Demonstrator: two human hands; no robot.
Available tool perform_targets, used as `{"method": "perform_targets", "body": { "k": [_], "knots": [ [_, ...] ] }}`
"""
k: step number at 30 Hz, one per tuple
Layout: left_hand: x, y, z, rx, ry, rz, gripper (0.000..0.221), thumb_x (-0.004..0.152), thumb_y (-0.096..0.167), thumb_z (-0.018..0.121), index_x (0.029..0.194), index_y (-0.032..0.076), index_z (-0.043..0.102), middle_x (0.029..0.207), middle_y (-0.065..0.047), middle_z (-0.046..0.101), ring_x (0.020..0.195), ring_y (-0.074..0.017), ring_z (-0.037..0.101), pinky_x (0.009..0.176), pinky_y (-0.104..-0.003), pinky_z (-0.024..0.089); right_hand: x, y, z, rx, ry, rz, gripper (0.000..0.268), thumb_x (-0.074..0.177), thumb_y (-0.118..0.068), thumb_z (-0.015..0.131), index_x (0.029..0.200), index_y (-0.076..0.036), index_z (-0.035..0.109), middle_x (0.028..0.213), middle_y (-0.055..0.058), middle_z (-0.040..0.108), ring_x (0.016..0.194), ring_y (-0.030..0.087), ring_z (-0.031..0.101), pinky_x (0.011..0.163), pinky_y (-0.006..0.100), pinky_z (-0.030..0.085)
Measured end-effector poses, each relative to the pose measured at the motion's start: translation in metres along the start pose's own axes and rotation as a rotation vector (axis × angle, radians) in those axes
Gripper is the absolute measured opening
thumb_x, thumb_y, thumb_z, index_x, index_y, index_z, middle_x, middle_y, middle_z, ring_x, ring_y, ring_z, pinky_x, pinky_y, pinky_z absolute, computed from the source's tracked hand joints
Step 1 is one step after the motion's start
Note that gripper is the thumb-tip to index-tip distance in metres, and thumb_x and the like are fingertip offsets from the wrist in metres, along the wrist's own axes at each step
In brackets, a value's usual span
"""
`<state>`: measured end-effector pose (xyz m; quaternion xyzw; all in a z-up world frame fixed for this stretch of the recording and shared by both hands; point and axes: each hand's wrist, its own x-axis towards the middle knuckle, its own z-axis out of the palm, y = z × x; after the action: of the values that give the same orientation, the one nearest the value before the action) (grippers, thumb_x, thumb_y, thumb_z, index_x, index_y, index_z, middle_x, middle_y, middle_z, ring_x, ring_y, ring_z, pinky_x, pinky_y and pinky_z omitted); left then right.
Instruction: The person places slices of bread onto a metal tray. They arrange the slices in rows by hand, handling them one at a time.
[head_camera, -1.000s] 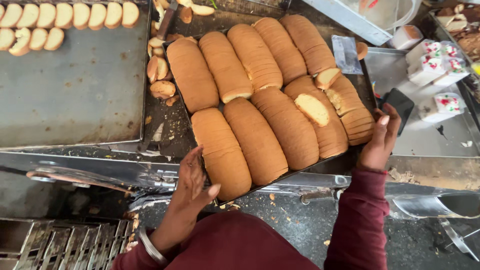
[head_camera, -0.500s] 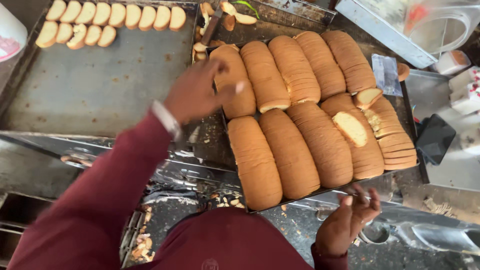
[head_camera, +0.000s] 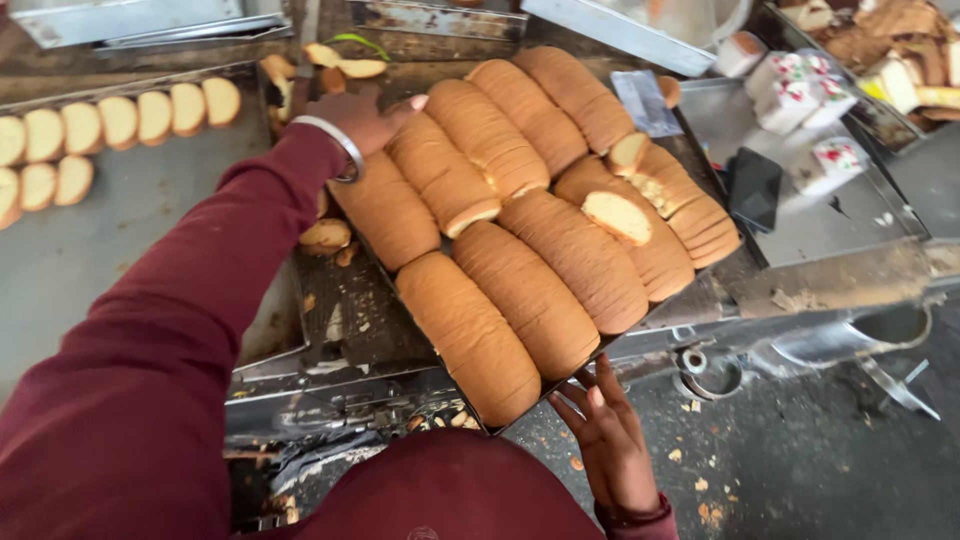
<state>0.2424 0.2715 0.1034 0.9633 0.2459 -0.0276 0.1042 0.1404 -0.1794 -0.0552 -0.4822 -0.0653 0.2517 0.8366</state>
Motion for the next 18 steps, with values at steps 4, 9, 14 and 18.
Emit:
{"method": "perform_targets", "body": {
  "k": [4, 9, 14, 18],
  "knots": [
    [-0.024, -0.002, -0.013, 0.058, -0.076, -0.037, 0.104, 0.096, 0.084, 0.015, 0.148, 0.001, 0.049, 0.117, -0.027, 0.069, 0.112, -0.0407, 0.068, 0.111, -0.057, 0.033, -0.008, -0.006, -0.006, -0.036, 0.044, -0.038, 0.082, 0.095, -0.033, 0.059, 0.159, 0.007, 0.025, 0.151, 0.023, 0.049, 0.127, 0.035, 0.056, 0.106, 0.054, 0.047],
    [-0.073, -0.017, -0.020, -0.088, 0.019, 0.064, 0.104, 0.095, 0.083, 0.023, 0.159, 0.003, 0.037, 0.073, -0.026, 0.073, 0.109, -0.0368, 0.070, 0.112, -0.054, 0.038, -0.016, -0.034, -0.011, -0.092, 0.119, -0.131, 0.085, 0.096, -0.041, 0.057, 0.160, 0.010, 0.033, 0.151, 0.021, 0.050, 0.128, 0.031, 0.052, 0.103, 0.053, 0.045],
    [-0.146, -0.027, -0.023, -0.228, 0.099, 0.118, 0.097, 0.094, 0.076, 0.033, 0.160, 0.006, 0.038, 0.098, -0.021, 0.070, 0.097, -0.0374, 0.072, 0.094, -0.051, 0.050, 0.001, -0.090, -0.005, -0.197, 0.094, -0.154, 0.090, 0.099, -0.059, 0.043, 0.155, 0.011, 0.035, 0.156, 0.027, 0.047, 0.142, 0.036, 0.048, 0.115, 0.044, 0.039],
    [-0.204, -0.014, -0.003, -0.384, 0.227, 0.099, 0.090, 0.096, 0.063, 0.053, 0.161, 0.003, 0.039, 0.111, -0.027, 0.070, 0.102, -0.0394, 0.071, 0.086, -0.045, 0.053, 0.034, -0.126, -0.015, -0.140, 0.014, 0.001, 0.094, 0.096, -0.066, 0.033, 0.155, 0.007, 0.033, 0.154, 0.026, 0.048, 0.139, 0.037, 0.050, 0.113, 0.044, 0.039]
  ]
}}
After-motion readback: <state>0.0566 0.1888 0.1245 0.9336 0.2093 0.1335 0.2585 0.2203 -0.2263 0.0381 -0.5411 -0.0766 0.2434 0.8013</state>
